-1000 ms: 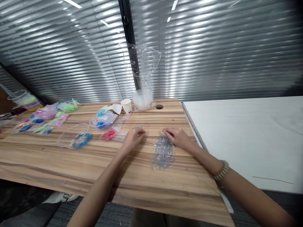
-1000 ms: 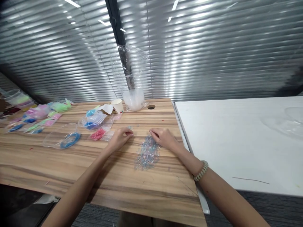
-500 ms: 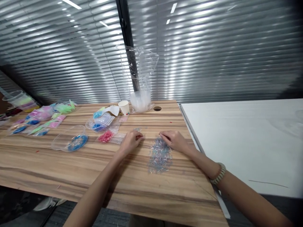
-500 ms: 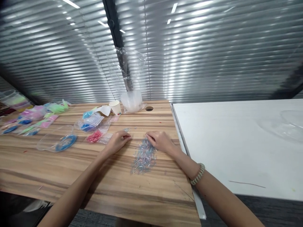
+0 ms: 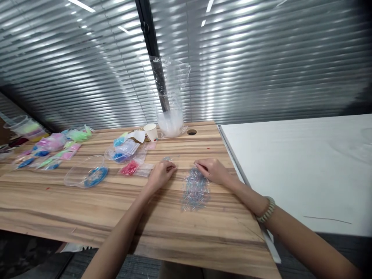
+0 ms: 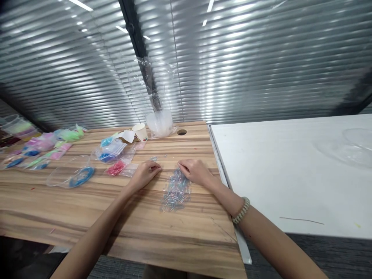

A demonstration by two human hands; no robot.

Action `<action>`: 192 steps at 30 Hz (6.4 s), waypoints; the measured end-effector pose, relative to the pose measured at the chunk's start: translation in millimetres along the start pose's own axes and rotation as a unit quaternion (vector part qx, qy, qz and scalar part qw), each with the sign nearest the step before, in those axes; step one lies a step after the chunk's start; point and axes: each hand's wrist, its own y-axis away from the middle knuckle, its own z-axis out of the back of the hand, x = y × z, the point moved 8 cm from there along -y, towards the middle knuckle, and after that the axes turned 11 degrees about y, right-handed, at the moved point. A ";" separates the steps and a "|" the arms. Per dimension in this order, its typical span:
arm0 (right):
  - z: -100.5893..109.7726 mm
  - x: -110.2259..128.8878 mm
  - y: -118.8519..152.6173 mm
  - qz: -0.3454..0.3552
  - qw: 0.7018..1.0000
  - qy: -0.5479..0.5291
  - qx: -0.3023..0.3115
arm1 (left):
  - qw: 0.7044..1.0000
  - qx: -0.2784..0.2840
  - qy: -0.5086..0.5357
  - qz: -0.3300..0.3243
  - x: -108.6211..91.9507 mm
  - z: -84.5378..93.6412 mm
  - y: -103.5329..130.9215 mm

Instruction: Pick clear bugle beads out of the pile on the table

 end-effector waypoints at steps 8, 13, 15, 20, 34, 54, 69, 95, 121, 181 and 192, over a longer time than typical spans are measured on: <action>-1.6 2.0 -0.4 0.017 1.000 -0.001 0.001 | 1.000 0.002 0.001 -0.010 -0.6 1.0 0.0; -1.8 -0.6 0.6 0.007 1.000 -0.007 0.001 | 1.000 0.008 -0.005 -0.002 -2.8 -0.4 -0.2; -1.7 -1.3 1.0 0.003 1.000 -0.007 0.007 | 1.000 0.010 -0.007 0.002 -3.6 -0.7 0.1; -0.4 -1.8 1.8 -0.003 1.000 -0.008 0.008 | 1.000 0.010 -0.011 0.000 -5.0 -0.1 0.7; -1.7 2.5 1.5 0.018 1.000 -0.008 0.003 | 0.999 0.013 -0.031 -0.009 -4.1 -1.9 2.3; -3.4 -0.5 1.8 0.006 1.000 -0.011 0.016 | 0.999 0.024 -0.019 -0.024 -7.6 -2.7 3.2; -2.9 3.3 2.2 0.018 1.000 -0.007 0.018 | 0.998 0.037 -0.038 -0.025 -14.7 -3.8 4.6; -5.3 2.0 2.2 0.015 0.999 -0.014 0.024 | 0.997 0.035 -0.058 -0.038 -15.1 -5.4 5.3; -4.6 2.6 1.8 0.015 0.999 -0.024 0.032 | 0.996 0.045 -0.063 -0.046 -18.4 -5.8 6.3; 0.5 3.5 2.9 0.026 1.000 0.001 0.000 | 0.996 0.075 -0.014 -0.047 -11.8 -5.5 4.2; 11.4 0.7 6.3 0.040 0.996 0.005 -0.082 | 0.990 0.096 0.100 -0.007 4.0 -2.6 2.3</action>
